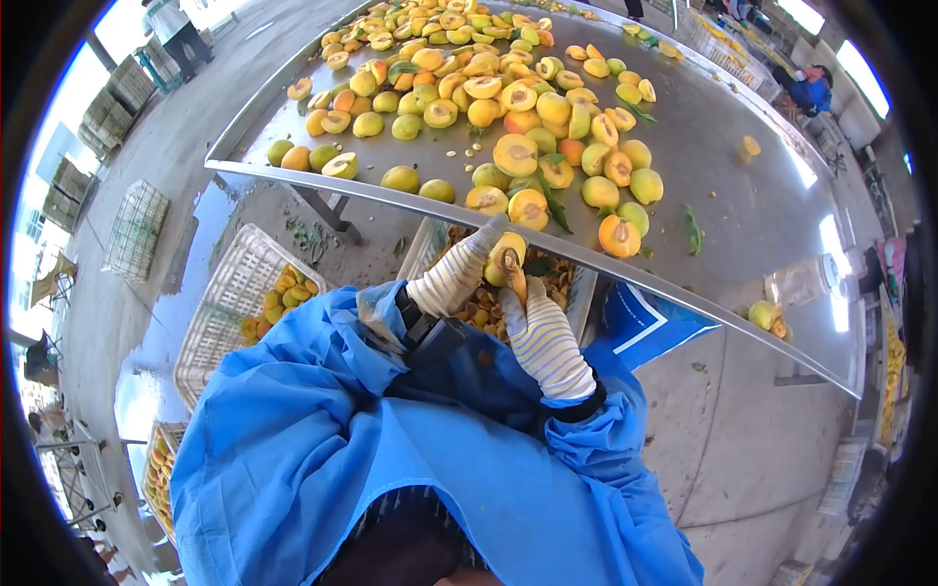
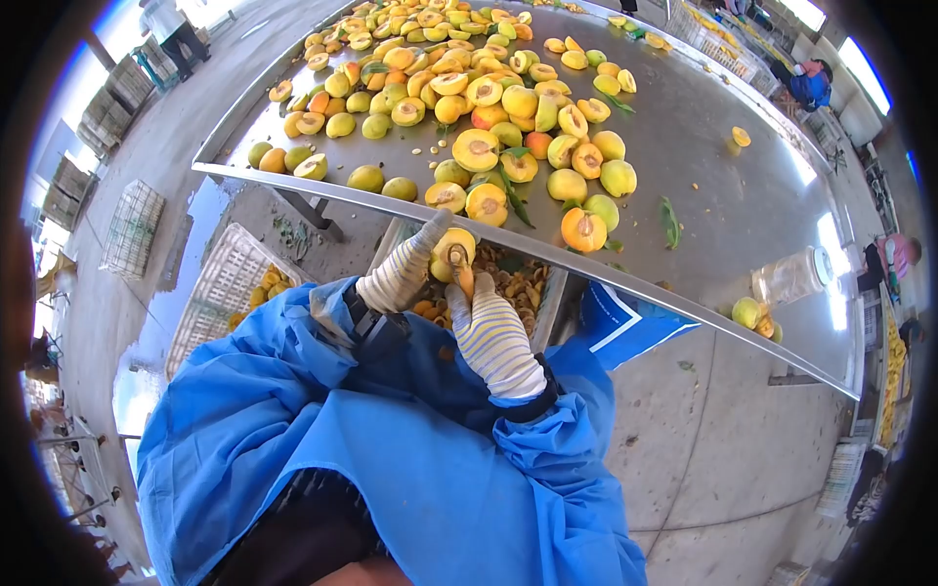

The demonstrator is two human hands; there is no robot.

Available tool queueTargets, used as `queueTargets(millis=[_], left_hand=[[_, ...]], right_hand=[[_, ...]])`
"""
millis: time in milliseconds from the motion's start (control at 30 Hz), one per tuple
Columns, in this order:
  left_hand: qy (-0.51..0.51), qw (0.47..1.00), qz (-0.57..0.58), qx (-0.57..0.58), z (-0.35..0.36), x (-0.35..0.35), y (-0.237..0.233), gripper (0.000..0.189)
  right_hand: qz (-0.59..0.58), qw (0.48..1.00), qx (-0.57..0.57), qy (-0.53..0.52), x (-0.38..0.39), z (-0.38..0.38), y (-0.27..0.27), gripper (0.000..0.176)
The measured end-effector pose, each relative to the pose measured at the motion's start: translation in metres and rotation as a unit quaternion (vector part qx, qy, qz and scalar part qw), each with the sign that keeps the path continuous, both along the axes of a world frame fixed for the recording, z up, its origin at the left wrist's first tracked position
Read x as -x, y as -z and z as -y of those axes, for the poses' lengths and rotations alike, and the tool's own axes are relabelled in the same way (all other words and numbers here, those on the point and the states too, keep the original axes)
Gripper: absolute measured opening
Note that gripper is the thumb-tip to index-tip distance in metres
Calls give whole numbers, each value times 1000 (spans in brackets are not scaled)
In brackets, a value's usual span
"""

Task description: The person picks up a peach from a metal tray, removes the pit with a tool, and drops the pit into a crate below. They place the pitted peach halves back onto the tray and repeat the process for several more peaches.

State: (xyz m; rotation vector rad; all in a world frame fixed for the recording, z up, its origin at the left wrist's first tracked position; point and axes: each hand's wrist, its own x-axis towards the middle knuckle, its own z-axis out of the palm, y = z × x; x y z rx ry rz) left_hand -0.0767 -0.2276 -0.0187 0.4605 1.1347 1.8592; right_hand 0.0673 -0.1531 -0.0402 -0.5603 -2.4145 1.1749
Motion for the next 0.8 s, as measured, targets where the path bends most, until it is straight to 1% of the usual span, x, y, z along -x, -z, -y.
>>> queueTargets(millis=[67, 100, 167, 267, 300, 400, 467, 567, 667, 767, 800], left_hand=[[32, 996, 75, 28, 3, 3, 6, 51], [24, 995, 93, 19, 3, 1, 6, 52], [12, 992, 126, -1, 0, 0, 3, 53], [64, 984, 164, -20, 6, 8, 8, 47], [63, 986, 153, -18, 6, 6, 3, 48], [66, 990, 126, 2, 8, -5, -17, 51], [81, 991, 108, 28, 10, -4, -20, 51], [59, 998, 22, 18, 4, 3, 3, 56], [53, 998, -3, 40, 4, 10, 10, 55], [89, 993, -49, 66, 13, 17, 13, 56], [138, 983, -56, 110, 12, 29, 19, 55]], right_hand=[[20, 1000, 15, -9, -1, -8, 0, 26], [30, 999, 23, -15, -1, -10, 0, 27], [15, 1000, -4, 5, -2, -8, -2, 28], [24, 999, -42, 14, -4, -7, -12, 30], [32, 998, -53, 14, -5, -6, -13, 31], [12, 987, -158, 5, -5, -5, -11, 33], [29, 986, -166, 2, -4, -4, -12, 33], [43, 984, -172, -8, -5, -5, -16, 34], [69, 981, -183, -14, -8, -4, -18, 34], [114, 979, -168, -32, -9, 1, -17, 35], [130, 978, -158, -39, -9, 3, -17, 36]])
